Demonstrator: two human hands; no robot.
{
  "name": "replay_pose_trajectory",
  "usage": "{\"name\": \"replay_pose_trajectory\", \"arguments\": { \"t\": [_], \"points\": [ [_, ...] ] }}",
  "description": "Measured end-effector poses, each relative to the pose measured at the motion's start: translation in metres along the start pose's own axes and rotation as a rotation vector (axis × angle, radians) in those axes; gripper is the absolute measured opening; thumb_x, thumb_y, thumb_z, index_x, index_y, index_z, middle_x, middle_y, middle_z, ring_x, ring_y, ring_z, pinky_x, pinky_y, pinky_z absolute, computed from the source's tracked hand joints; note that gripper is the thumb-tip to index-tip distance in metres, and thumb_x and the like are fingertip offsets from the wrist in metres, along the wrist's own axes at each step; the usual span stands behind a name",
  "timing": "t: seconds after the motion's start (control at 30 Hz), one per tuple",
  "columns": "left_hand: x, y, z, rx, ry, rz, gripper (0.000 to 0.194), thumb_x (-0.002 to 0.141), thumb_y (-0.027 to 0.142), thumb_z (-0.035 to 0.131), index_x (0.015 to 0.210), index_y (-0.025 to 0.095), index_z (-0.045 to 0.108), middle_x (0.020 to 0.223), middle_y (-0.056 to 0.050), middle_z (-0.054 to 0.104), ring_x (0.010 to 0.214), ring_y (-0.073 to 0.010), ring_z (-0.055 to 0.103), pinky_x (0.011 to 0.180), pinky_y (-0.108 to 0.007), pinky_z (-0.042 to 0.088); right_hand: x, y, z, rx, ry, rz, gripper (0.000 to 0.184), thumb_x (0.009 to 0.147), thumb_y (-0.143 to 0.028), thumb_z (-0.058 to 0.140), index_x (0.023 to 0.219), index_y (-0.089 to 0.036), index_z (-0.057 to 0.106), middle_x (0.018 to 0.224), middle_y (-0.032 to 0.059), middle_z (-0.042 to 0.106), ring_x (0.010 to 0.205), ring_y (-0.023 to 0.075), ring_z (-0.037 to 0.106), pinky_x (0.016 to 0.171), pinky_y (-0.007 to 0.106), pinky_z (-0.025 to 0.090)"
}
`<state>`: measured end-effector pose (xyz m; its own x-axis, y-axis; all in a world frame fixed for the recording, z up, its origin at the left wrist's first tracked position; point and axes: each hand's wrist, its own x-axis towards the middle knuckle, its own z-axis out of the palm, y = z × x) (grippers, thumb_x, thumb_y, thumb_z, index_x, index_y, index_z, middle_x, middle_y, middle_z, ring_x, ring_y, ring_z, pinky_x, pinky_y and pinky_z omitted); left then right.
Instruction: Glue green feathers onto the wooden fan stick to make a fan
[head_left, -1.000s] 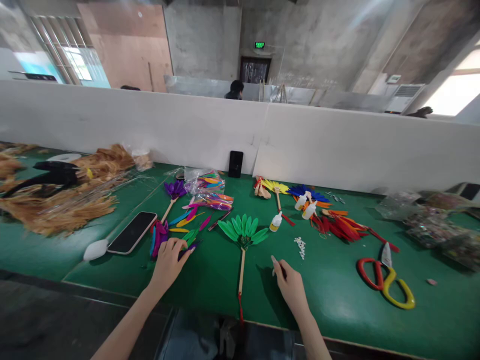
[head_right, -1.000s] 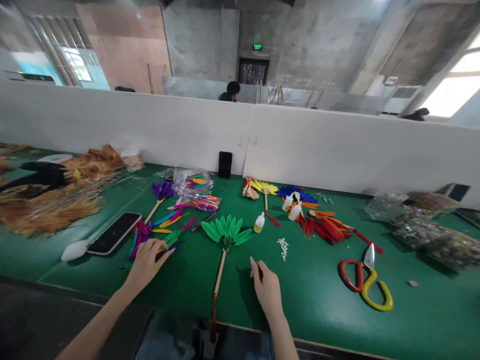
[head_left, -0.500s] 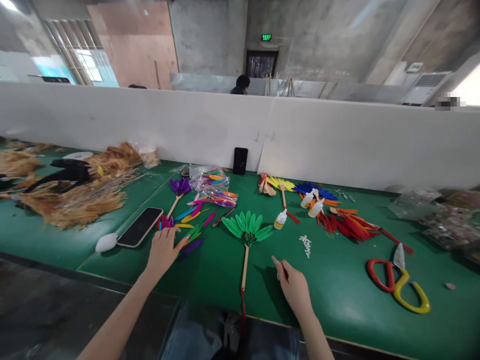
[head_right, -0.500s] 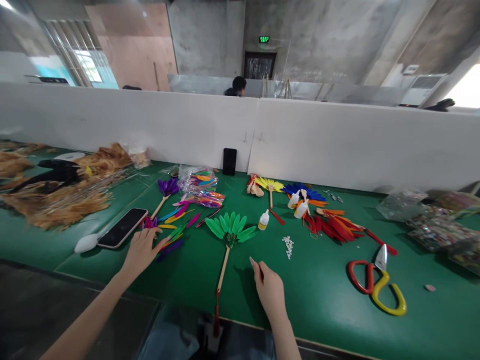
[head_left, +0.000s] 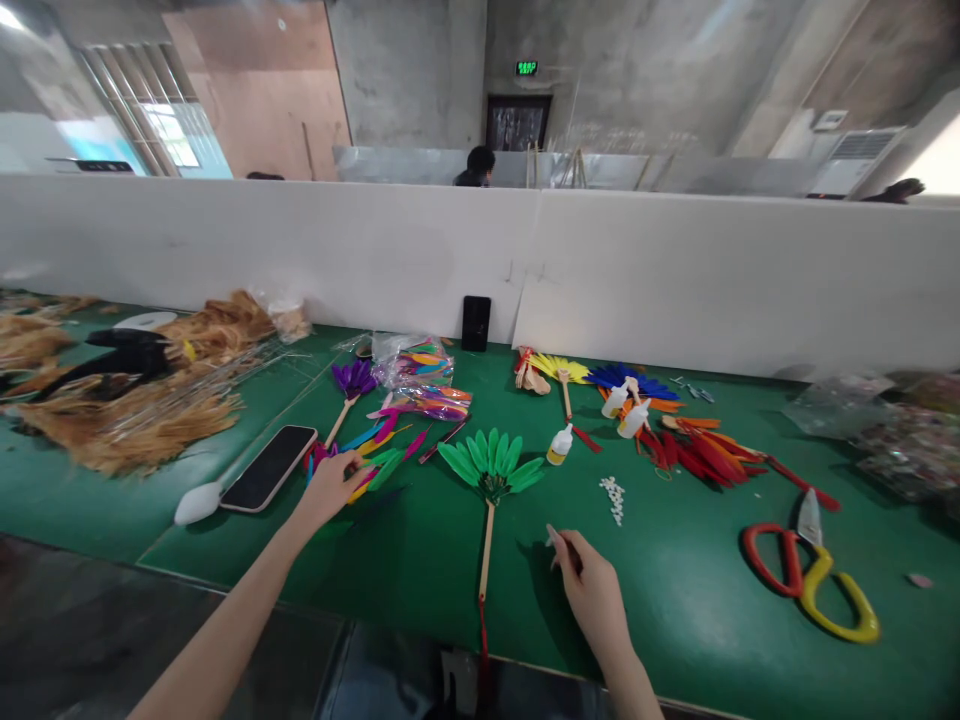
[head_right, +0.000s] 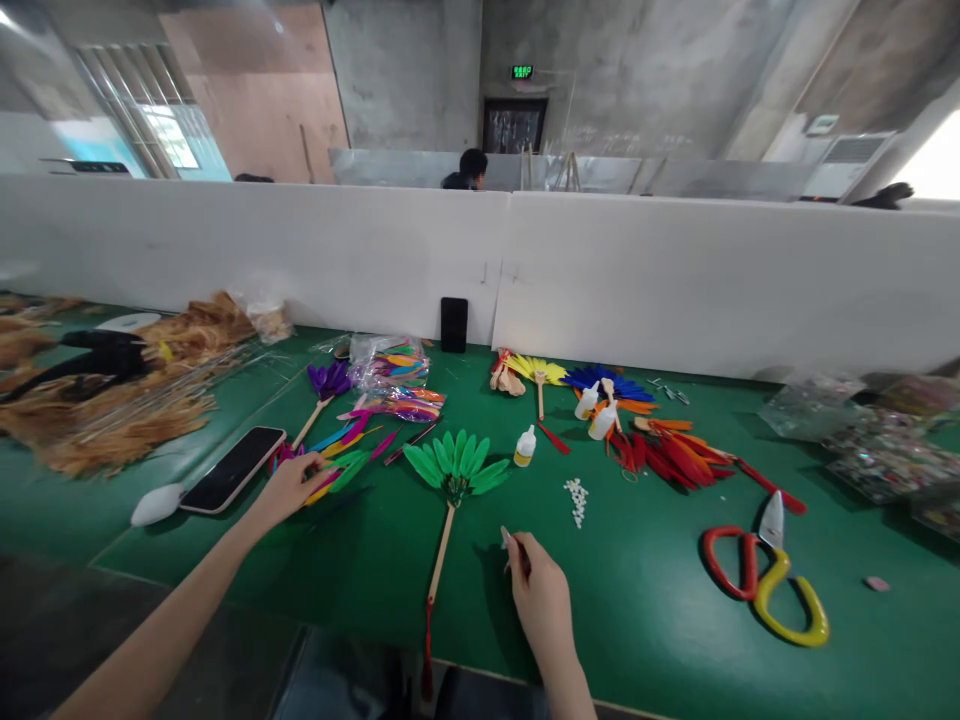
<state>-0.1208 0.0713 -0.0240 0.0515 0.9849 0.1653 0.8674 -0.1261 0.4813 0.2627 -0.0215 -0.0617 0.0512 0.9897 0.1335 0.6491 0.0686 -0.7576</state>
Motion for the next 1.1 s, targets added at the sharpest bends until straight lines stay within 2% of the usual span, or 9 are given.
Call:
{"name": "replay_pose_trajectory", "arguments": {
  "t": [0.1, 0.23, 0.33, 0.47, 0.6, 0.73, 0.83, 0.93, 1.1],
  "points": [
    [0.0, 0.002, -0.005, -0.019, 0.043, -0.039, 0.03, 0.078, 0.049, 0.041, 0.068, 0.021, 0.044, 0.056, 0.002, 0.046, 0.048, -0.015, 0.046, 0.05, -0.025, 0.033, 0.0, 0.002, 0.001, -0.014, 0.038, -0.009, 0.031, 0.09, -0.042, 0.037, 0.088, -0.019, 0.057, 0.064, 0.0017, 0.06, 0.052, 0.0146, 0.057, 0.053, 0.022, 0.043],
    [-0.001, 0.01, -0.011, -0.059, 0.064, -0.057, 0.03, 0.08, 0.049, 0.039, 0.072, 0.021, 0.045, 0.063, 0.001, 0.051, 0.059, -0.0162, 0.052, 0.055, -0.025, 0.036, -0.001, 0.004, 0.002, -0.039, 0.084, -0.069, 0.03, 0.09, -0.04, 0.038, 0.091, -0.019, 0.059, 0.079, 0.0055, 0.064, 0.065, 0.0162, 0.062, 0.061, 0.024, 0.047],
    [-0.001, 0.021, -0.015, -0.159, 0.062, -0.073, 0.03, 0.08, 0.05, 0.041, 0.075, 0.021, 0.046, 0.064, 0.001, 0.052, 0.062, -0.0163, 0.053, 0.057, -0.024, 0.038, -0.001, 0.003, 0.003, -0.079, 0.079, -0.123, 0.03, 0.09, -0.038, 0.038, 0.092, -0.019, 0.061, 0.087, 0.0066, 0.064, 0.068, 0.0161, 0.062, 0.061, 0.024, 0.047],
    [-0.003, 0.043, -0.022, -0.292, 0.031, -0.07, 0.029, 0.08, 0.049, 0.044, 0.075, 0.021, 0.047, 0.056, 0.004, 0.046, 0.054, -0.0141, 0.049, 0.052, -0.023, 0.036, 0.0, 0.002, 0.003, -0.113, 0.065, -0.131, 0.032, 0.091, -0.038, 0.037, 0.093, -0.02, 0.062, 0.083, 0.0061, 0.063, 0.064, 0.0159, 0.062, 0.058, 0.024, 0.047],
    [-0.006, 0.064, -0.025, -0.38, -0.036, -0.058, 0.027, 0.082, 0.046, 0.045, 0.074, 0.02, 0.047, 0.052, 0.006, 0.041, 0.048, -0.012, 0.042, 0.049, -0.022, 0.033, 0.0, 0.004, 0.005, -0.103, 0.075, -0.108, 0.032, 0.09, -0.039, 0.036, 0.093, -0.019, 0.06, 0.084, 0.0075, 0.065, 0.073, 0.0185, 0.064, 0.065, 0.026, 0.048],
    [-0.009, 0.08, -0.027, -0.443, -0.089, -0.027, 0.028, 0.083, 0.046, 0.044, 0.075, 0.02, 0.046, 0.056, 0.005, 0.042, 0.051, -0.0123, 0.045, 0.051, -0.022, 0.035, 0.0, 0.003, 0.003, -0.09, 0.053, -0.036, 0.033, 0.088, -0.045, 0.038, 0.097, -0.019, 0.057, 0.068, 0.0033, 0.062, 0.055, 0.0169, 0.06, 0.053, 0.025, 0.046],
    [-0.011, 0.088, -0.027, -0.424, -0.108, 0.03, 0.029, 0.084, 0.046, 0.043, 0.072, 0.019, 0.048, 0.061, 0.002, 0.046, 0.056, -0.0132, 0.047, 0.056, -0.023, 0.038, 0.001, 0.001, 0.0, -0.036, 0.042, -0.023, 0.039, 0.089, -0.048, 0.035, 0.094, -0.019, 0.061, 0.059, 0.0019, 0.059, 0.048, 0.0157, 0.056, 0.051, 0.024, 0.045],
    [-0.014, 0.092, -0.024, -0.411, -0.144, 0.063, 0.031, 0.084, 0.046, 0.043, 0.07, 0.019, 0.049, 0.063, 0.002, 0.048, 0.054, -0.0123, 0.047, 0.053, -0.022, 0.037, 0.002, 0.0, -0.003, 0.031, 0.038, 0.003, 0.045, 0.089, -0.048, 0.033, 0.097, -0.017, 0.064, 0.054, 0.0015, 0.058, 0.048, 0.0152, 0.056, 0.054, 0.024, 0.045],
    [-0.021, 0.097, -0.017, -0.515, -0.225, -0.007, 0.03, 0.084, 0.047, 0.044, 0.07, 0.02, 0.047, 0.052, 0.006, 0.041, 0.044, -0.0108, 0.047, 0.047, -0.02, 0.037, 0.002, 0.0, -0.011, 0.236, 0.052, 0.105, 0.053, 0.089, -0.052, 0.03, 0.114, -0.013, 0.056, 0.051, -0.0018, 0.053, 0.039, 0.0121, 0.049, 0.044, 0.023, 0.043]
  ]
}}
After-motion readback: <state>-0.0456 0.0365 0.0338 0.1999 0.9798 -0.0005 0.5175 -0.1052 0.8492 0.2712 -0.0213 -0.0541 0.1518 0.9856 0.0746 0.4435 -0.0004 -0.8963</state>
